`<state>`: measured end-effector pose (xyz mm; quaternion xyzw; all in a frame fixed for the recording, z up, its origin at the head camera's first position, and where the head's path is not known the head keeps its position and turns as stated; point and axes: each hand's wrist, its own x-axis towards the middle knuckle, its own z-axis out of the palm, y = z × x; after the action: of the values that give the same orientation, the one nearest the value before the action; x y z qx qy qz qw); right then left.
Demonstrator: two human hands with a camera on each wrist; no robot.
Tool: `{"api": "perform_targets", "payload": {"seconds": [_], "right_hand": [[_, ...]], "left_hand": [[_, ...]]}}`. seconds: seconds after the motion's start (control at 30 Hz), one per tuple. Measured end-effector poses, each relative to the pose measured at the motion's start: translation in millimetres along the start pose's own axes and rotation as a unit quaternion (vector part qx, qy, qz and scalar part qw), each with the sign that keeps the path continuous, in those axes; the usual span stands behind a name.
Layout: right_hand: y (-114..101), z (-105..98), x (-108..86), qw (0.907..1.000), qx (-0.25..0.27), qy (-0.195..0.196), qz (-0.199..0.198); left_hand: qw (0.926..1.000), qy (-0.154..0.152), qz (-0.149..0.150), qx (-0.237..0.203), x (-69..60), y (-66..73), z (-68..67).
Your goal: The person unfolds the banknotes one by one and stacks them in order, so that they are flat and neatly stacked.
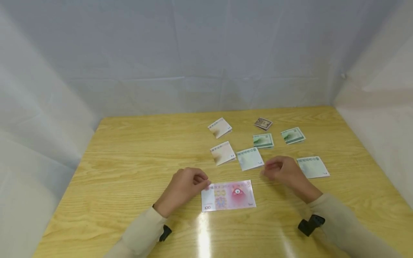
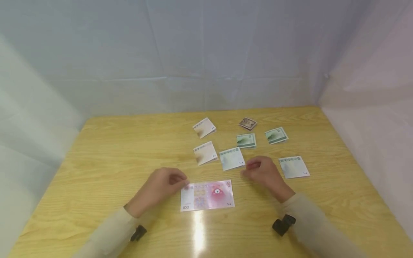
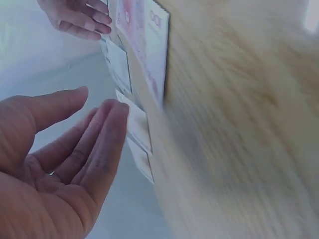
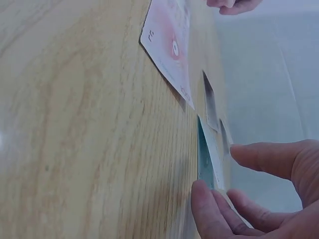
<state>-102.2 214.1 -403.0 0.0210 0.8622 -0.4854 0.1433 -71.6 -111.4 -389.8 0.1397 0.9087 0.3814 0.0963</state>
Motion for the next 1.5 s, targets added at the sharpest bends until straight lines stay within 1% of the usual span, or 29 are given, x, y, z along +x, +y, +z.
{"api": "perform_targets", "payload": {"seconds": [0.1, 0.2, 0.3, 0.47, 0.63, 0.7, 0.83, 1.03, 1.17, 1.4, 1.5], "right_hand": [[-0.8, -2.6, 2.0, 0.9995, 0.026, -0.010, 0.016], [-2.1, -3.8, 3.7, 0.9986, 0.039, -0.019, 0.030], [-3.3, -4.8, 5.3, 0.9977, 0.047, -0.027, 0.041], [-1.0, -5.8, 9.1, 0.9939, 0.089, -0.048, 0.045], [0.8, -2.0, 13.1, 0.9881, 0.131, -0.046, 0.067], [-0.1, -0.2, 14.0, 0.9860, 0.141, -0.044, 0.077], [-2.1, 1.3, 13.7, 0.9837, 0.154, -0.047, 0.080], [-3.8, 2.1, 12.4, 0.9803, 0.172, -0.057, 0.079], [-4.6, 1.9, 12.7, 0.9790, 0.176, -0.062, 0.083], [-5.8, 0.5, 14.8, 0.9773, 0.182, -0.060, 0.090], [-6.9, -0.2, 15.3, 0.9752, 0.192, -0.061, 0.092]], "left_hand": [[0.9989, -0.016, 0.037, 0.024, 6.2, 9.2, 5.0], [0.9958, -0.039, 0.071, 0.044, 12.4, 17.7, 11.4], [0.9918, -0.066, 0.092, 0.058, 18.7, 24.6, 17.6], [0.9815, -0.115, 0.127, 0.085, 30.2, 30.9, 26.7], [0.9666, -0.157, 0.168, 0.113, 43.8, 35.5, 35.6], [0.9616, -0.169, 0.177, 0.124, 49.4, 36.8, 39.5], [0.9566, -0.191, 0.173, 0.136, 59.2, 39.3, 47.5], [0.9545, -0.210, 0.162, 0.136, 68.3, 43.7, 55.2], [0.9531, -0.213, 0.156, 0.148, 70.9, 44.4, 57.4], [0.9496, -0.207, 0.172, 0.161, 73.1, 44.9, 59.5], [0.9494, -0.206, 0.170, 0.165, 73.2, 45.6, 59.7]]}}
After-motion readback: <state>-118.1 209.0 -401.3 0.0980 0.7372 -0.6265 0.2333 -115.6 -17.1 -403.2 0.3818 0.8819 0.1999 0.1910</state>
